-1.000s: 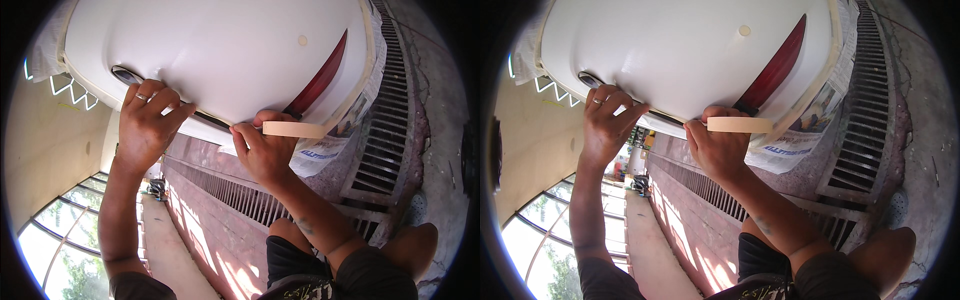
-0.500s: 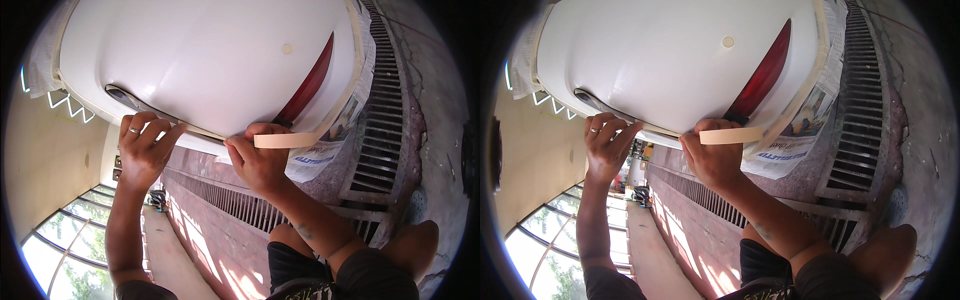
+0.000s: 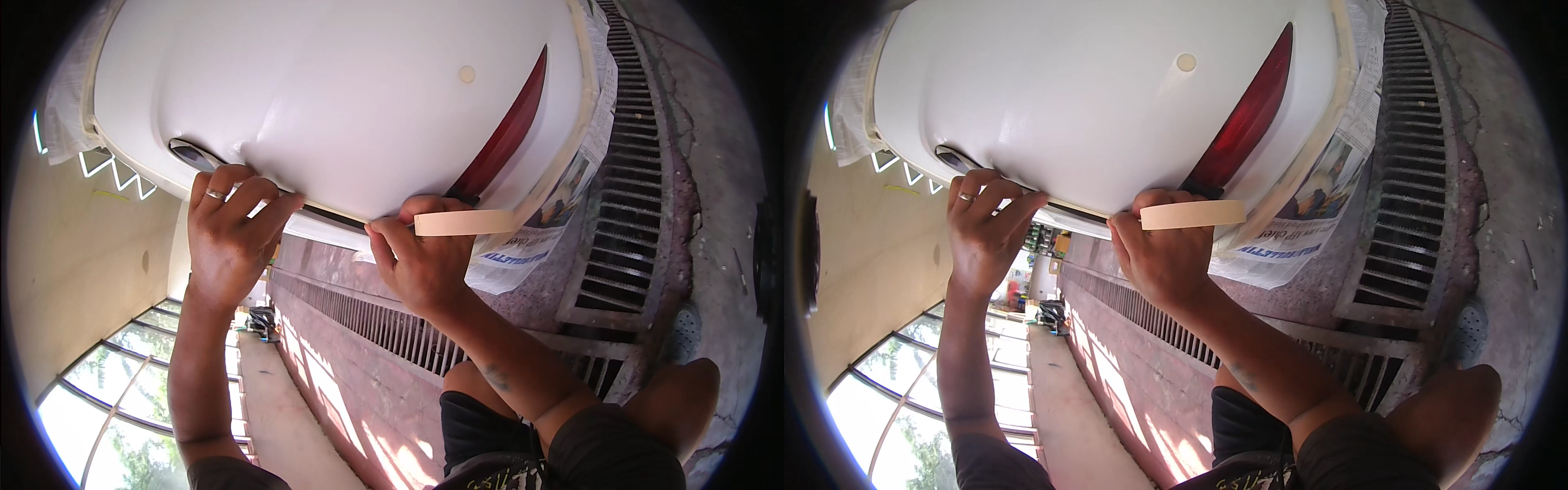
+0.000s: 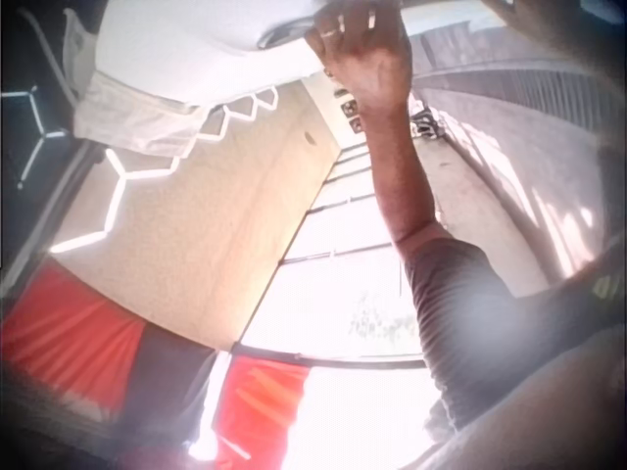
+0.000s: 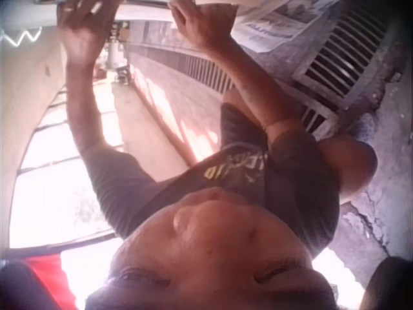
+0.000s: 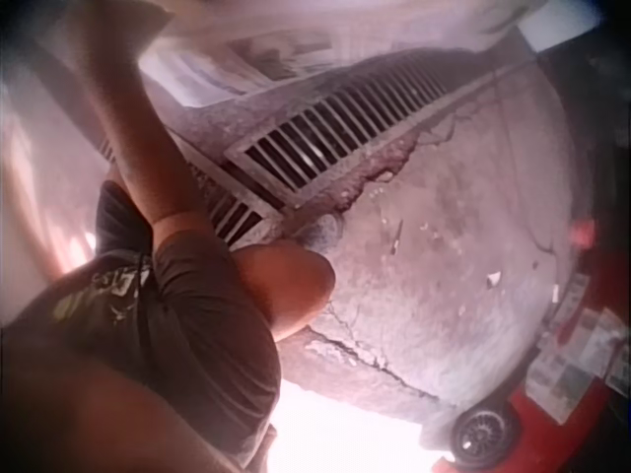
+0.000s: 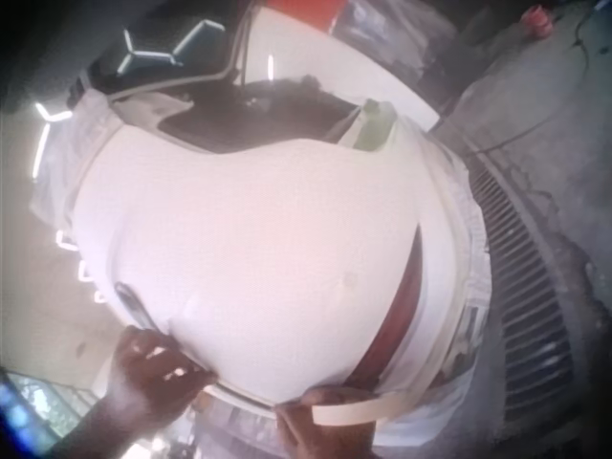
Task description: The person applies masking tape to the front bumper of a white car, smoothing it along the contours and using a small metal tool to press the edges. The person also places newspaper over the lower bumper area to protect it during painting.
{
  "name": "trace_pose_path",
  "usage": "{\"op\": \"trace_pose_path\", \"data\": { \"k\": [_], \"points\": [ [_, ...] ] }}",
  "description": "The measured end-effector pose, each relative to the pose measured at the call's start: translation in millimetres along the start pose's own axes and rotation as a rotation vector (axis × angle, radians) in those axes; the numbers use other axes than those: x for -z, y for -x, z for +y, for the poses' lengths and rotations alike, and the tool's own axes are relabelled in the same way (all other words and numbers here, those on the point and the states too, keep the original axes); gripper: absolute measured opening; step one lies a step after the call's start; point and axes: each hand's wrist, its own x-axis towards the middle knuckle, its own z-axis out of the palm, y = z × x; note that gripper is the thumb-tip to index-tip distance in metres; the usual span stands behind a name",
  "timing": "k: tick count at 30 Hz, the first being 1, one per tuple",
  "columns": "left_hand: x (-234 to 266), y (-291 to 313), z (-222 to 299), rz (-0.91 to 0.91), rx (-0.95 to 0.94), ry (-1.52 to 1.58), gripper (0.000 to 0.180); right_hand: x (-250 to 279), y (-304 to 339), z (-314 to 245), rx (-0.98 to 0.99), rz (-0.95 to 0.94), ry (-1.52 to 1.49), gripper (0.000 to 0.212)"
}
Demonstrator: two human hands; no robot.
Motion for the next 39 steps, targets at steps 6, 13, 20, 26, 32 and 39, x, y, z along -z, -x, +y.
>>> {"op": "trace_pose_path", "data": {
  "k": [6, 13, 20, 26, 32, 39],
  "points": [
    [3.7, -4.6, 3.1, -0.036, -0.004, 0.004, 0.035, 0.2, 2.9, 1.3, 0.008, 0.004, 0.006, 0.02],
    [5.3, -1.4, 0.5, -0.073, -0.015, 0.002, 0.034, -0.3, 10.6, -2.7, 0.044, -0.052, 0.059, 0.021],
    [4.5, 6.3, -0.5, -0.065, -0.031, -0.021, 0.035, -1.2, 11.0, -2.5, 0.06, -0.07, 0.088, 0.024],
    [0.9, 7.7, -2.7, -0.036, -0.061, -0.051, 0.041, -1.1, 11.6, 0.9, 0.068, -0.086, 0.08, 0.024],
    [1.8, 7.5, -4.2, -0.045, -0.069, -0.044, 0.04, 2.5, 6.1, -0.3, 0.106, -0.054, 0.079, 0.016],
    [3.8, 6.1, 0.1, -0.073, -0.067, -0.066, 0.036, 24.7, 3.1, -2.6, 0.001, -0.091, -0.018, 0.019]
  ]
}}
